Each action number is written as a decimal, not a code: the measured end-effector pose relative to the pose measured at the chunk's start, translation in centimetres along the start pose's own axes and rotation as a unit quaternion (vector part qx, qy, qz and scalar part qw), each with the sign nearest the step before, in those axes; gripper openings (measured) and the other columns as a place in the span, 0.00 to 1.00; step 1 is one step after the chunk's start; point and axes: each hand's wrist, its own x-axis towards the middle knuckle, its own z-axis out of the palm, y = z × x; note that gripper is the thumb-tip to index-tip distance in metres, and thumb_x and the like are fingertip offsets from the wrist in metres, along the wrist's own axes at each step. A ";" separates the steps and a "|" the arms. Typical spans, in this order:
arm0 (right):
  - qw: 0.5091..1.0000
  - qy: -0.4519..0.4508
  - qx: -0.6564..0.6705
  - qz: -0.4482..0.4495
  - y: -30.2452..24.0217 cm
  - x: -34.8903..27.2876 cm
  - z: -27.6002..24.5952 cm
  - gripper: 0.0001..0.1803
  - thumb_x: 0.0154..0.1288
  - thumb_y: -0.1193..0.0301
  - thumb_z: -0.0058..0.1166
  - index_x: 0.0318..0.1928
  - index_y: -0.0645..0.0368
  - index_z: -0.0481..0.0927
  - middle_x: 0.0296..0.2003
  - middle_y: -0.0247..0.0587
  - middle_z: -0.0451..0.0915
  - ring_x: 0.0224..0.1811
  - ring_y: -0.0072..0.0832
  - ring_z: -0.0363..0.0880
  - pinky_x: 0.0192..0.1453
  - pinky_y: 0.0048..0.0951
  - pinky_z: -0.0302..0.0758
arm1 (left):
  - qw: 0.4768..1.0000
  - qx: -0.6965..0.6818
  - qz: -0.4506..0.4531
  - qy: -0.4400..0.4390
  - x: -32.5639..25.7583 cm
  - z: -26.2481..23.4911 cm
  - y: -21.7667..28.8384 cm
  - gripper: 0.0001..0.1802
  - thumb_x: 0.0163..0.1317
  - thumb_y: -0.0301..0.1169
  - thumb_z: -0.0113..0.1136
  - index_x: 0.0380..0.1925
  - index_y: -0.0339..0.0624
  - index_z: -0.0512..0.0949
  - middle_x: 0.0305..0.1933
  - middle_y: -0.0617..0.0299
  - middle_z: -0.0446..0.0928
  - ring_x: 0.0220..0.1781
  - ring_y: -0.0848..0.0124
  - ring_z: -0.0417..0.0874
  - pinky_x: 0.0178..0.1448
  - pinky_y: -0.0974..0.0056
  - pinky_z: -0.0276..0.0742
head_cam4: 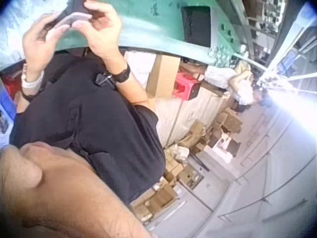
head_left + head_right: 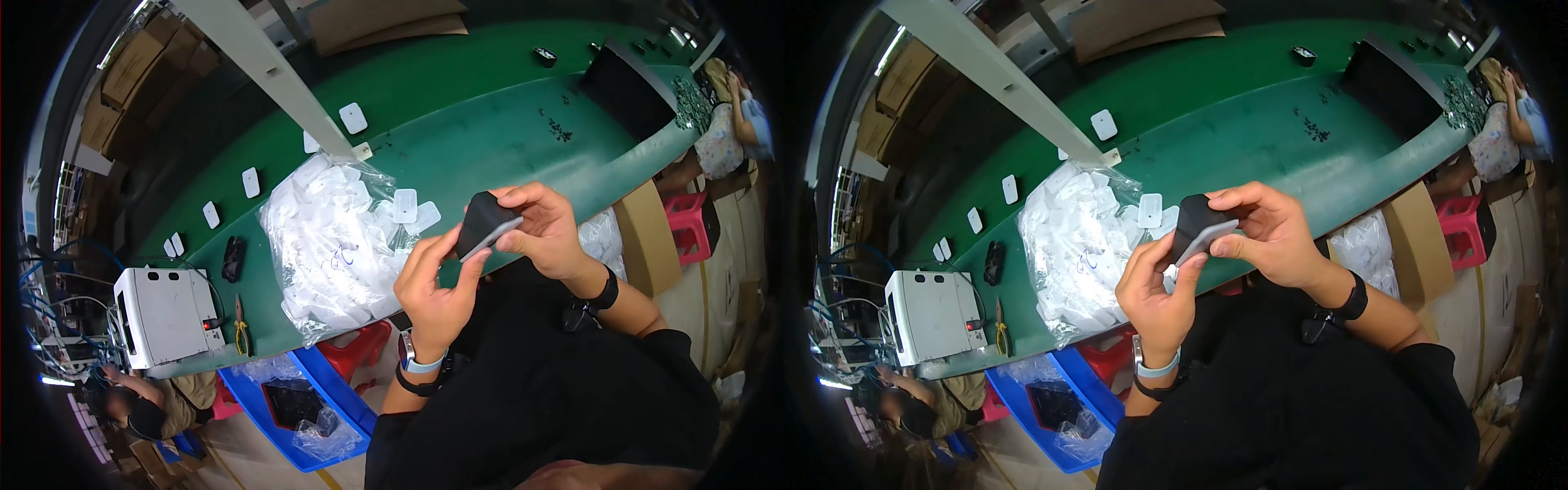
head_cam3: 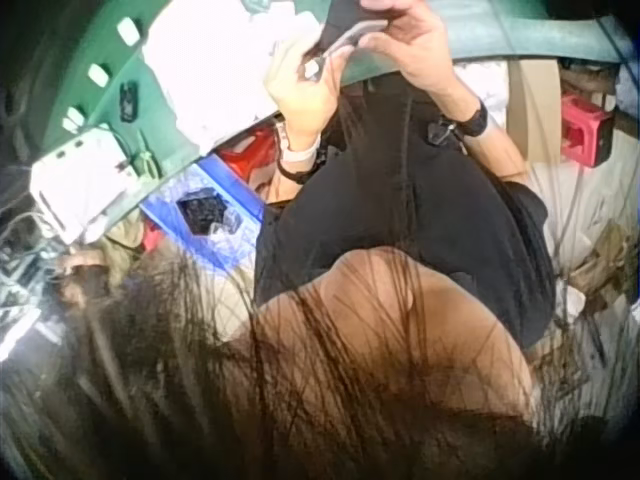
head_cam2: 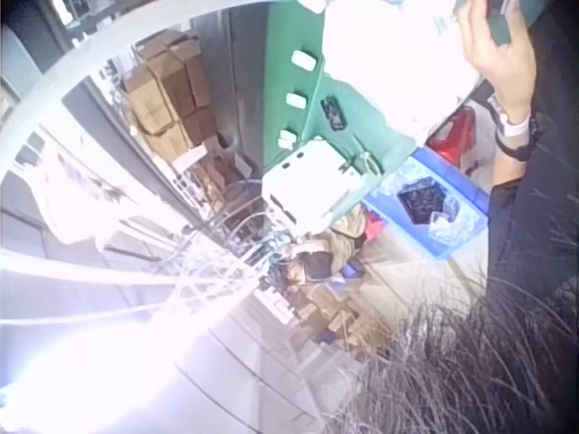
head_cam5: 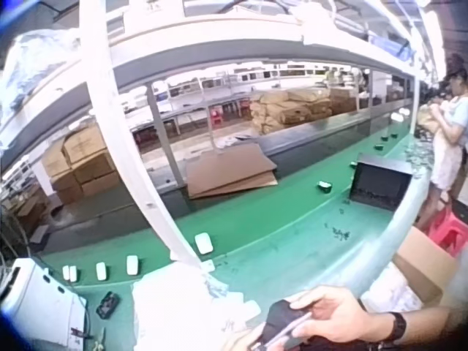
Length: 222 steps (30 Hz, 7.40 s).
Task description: The person assembles small electronic devices by inserting green circuit boards into white plastic casings. They pick up a casing, insert a board, and snap the two halves together, repeating this process for multiple units on a green workbench.
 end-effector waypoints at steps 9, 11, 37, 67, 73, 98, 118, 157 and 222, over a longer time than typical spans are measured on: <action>0.978 0.064 0.001 0.198 5.5 1.0 -2.3 0.24 0.64 0.82 0.64 0.60 0.65 0.75 0.50 0.44 0.82 0.52 0.27 0.82 0.59 0.31 0.79 | 0.902 -0.246 -0.354 0.036 -2.2 3.0 -6.6 0.16 0.68 0.26 0.66 0.50 0.27 0.78 0.36 0.58 0.84 0.31 0.77 0.82 0.33 0.72 0.80; 0.974 0.060 0.001 0.219 5.5 1.1 -2.6 0.24 0.63 0.83 0.64 0.59 0.65 0.75 0.50 0.44 0.82 0.51 0.28 0.83 0.58 0.32 0.80 | 0.895 -0.262 -0.361 0.015 -2.5 3.2 -7.3 0.21 0.67 0.26 0.66 0.56 0.25 0.75 0.38 0.57 0.84 0.33 0.76 0.83 0.36 0.71 0.81; 0.875 0.158 -0.450 -0.089 19.6 25.5 -17.0 0.23 0.60 0.76 0.63 0.58 0.62 0.79 0.43 0.51 0.83 0.43 0.44 0.81 0.53 0.41 0.79 | 0.966 0.122 -0.021 -0.228 -6.1 4.0 -9.2 0.06 0.59 0.24 0.65 0.37 0.39 0.82 0.35 0.57 0.82 0.31 0.61 0.84 0.36 0.61 0.80; 0.901 0.137 -0.408 -0.059 19.8 25.5 -16.1 0.27 0.57 0.65 0.67 0.55 0.59 0.73 0.45 0.50 0.79 0.51 0.46 0.77 0.56 0.44 0.75 | 0.958 0.193 -0.004 -0.213 -6.9 4.3 -8.8 0.05 0.54 0.24 0.66 0.33 0.43 0.83 0.31 0.59 0.83 0.22 0.67 0.79 0.28 0.65 0.76; 0.887 0.144 -0.427 -0.100 18.4 25.0 -17.2 0.30 0.57 0.65 0.69 0.56 0.63 0.71 0.49 0.52 0.76 0.53 0.48 0.76 0.58 0.45 0.74 | 0.953 0.200 -0.007 -0.228 -5.9 4.6 -7.7 0.05 0.56 0.23 0.62 0.34 0.40 0.79 0.32 0.54 0.79 0.28 0.57 0.81 0.34 0.59 0.78; 0.858 0.233 -0.451 0.078 2.6 -1.3 -24.1 0.04 0.62 0.76 0.57 0.33 0.62 0.84 0.26 0.39 0.81 0.25 0.24 0.78 0.32 0.27 0.74 | 0.865 0.491 -0.048 -0.094 3.0 0.6 -9.8 0.15 0.52 0.24 0.65 0.41 0.36 0.82 0.45 0.45 0.79 0.50 0.46 0.77 0.56 0.48 0.74; 0.774 0.202 -0.599 0.041 3.2 7.5 -34.3 0.06 0.61 0.74 0.61 0.36 0.65 0.84 0.27 0.42 0.81 0.27 0.25 0.78 0.35 0.28 0.76 | 0.853 -0.216 -0.259 -0.399 1.9 -6.7 -1.8 0.22 0.45 0.08 0.58 0.43 0.30 0.83 0.59 0.43 0.78 0.58 0.57 0.81 0.61 0.58 0.77; 0.751 0.175 -0.637 -0.002 2.5 -2.2 -23.7 0.07 0.58 0.76 0.63 0.37 0.61 0.83 0.40 0.43 0.80 0.48 0.43 0.76 0.53 0.40 0.75 | 0.706 -0.476 -0.329 -0.408 -2.3 0.1 -3.4 0.23 0.58 0.22 0.66 0.56 0.34 0.79 0.61 0.40 0.76 0.64 0.48 0.79 0.65 0.51 0.74; 0.974 -0.040 -0.200 0.096 -3.9 5.2 -4.6 0.14 0.58 0.82 0.62 0.45 0.72 0.79 0.35 0.41 0.80 0.35 0.22 0.82 0.36 0.23 0.82 | 0.857 -0.368 -0.349 -0.094 3.8 4.1 -0.2 0.25 0.82 0.39 0.38 0.59 0.25 0.74 0.50 0.49 0.82 0.42 0.66 0.85 0.47 0.64 0.81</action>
